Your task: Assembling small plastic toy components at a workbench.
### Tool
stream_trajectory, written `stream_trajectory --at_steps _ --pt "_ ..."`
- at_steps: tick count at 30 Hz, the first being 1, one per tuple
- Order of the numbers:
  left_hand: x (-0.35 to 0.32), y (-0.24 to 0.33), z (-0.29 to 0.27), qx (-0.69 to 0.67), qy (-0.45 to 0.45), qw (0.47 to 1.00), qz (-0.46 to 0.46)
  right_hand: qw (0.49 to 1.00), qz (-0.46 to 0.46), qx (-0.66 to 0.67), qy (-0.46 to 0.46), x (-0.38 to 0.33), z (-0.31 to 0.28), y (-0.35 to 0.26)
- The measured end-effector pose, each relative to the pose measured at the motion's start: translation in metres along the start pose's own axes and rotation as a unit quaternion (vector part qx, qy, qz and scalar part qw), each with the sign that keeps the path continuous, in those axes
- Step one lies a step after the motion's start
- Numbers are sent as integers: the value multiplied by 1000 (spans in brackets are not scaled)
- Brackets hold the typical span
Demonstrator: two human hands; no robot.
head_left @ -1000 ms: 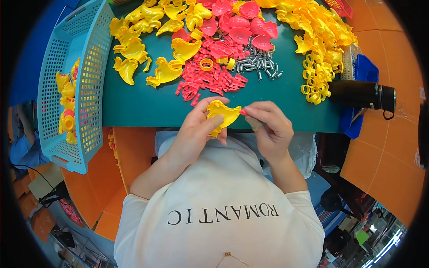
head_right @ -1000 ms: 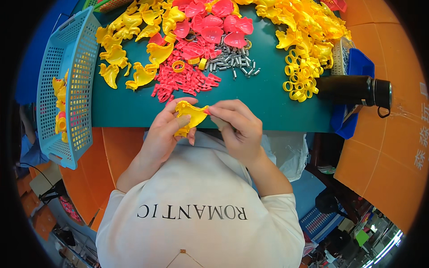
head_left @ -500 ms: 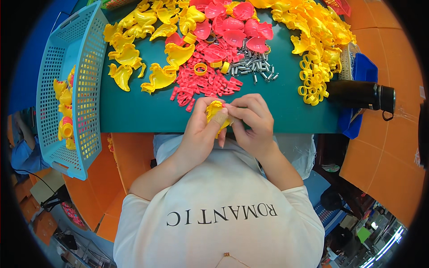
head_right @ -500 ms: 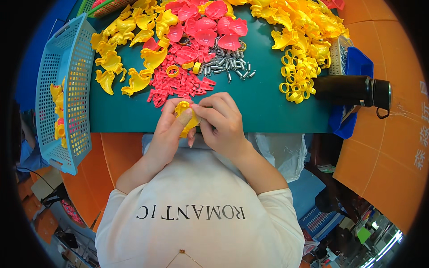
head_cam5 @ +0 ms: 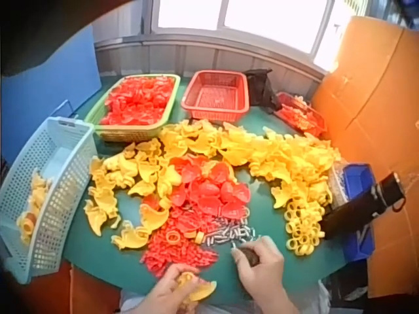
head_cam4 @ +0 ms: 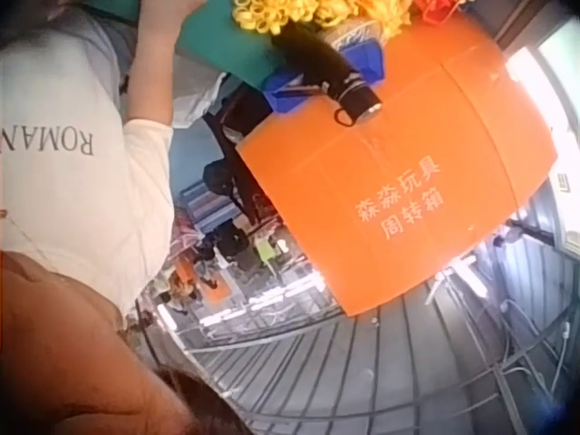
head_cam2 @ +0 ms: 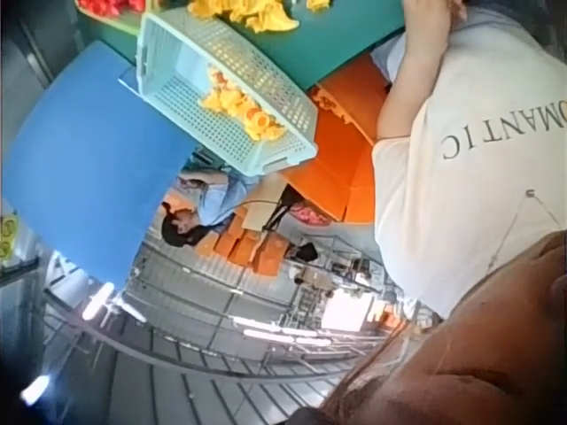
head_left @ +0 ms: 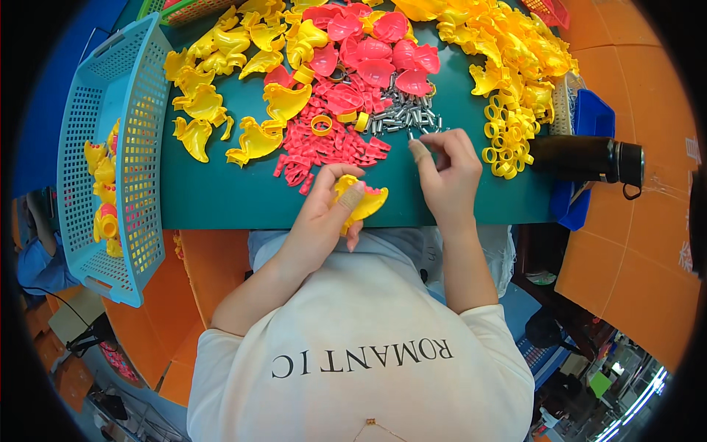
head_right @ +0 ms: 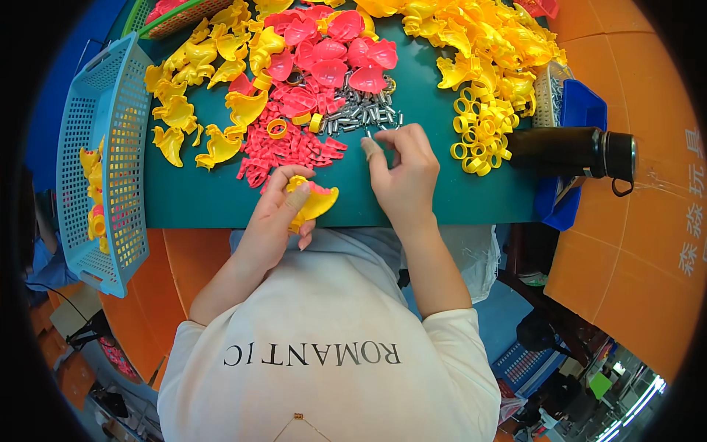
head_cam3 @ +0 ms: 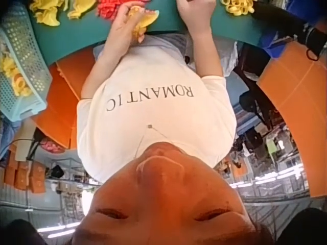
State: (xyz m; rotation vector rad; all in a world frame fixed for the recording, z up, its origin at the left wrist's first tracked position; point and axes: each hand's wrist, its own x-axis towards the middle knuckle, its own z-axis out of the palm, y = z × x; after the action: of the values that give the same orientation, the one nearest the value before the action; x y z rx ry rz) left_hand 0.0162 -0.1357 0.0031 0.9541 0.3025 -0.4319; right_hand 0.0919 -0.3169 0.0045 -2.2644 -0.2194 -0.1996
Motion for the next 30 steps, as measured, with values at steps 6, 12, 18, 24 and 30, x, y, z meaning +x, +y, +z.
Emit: stream_trajectory --at_steps 6,12,18,24,30 --pt "0 16 5 -99 -22 990 -94 976 -150 -143 69 11 11 12" --pt "4 18 -11 -4 -51 989 -142 950 -111 224 -188 -5 -7 -11" --pt "7 17 -12 -2 -63 986 -154 934 -197 194 -226 -1 -4 -10" --pt "8 13 -12 1 -58 986 -155 919 -254 172 -247 5 -3 -8" --pt "7 16 -10 47 -71 988 -131 916 -254 187 -248 5 -1 -7"
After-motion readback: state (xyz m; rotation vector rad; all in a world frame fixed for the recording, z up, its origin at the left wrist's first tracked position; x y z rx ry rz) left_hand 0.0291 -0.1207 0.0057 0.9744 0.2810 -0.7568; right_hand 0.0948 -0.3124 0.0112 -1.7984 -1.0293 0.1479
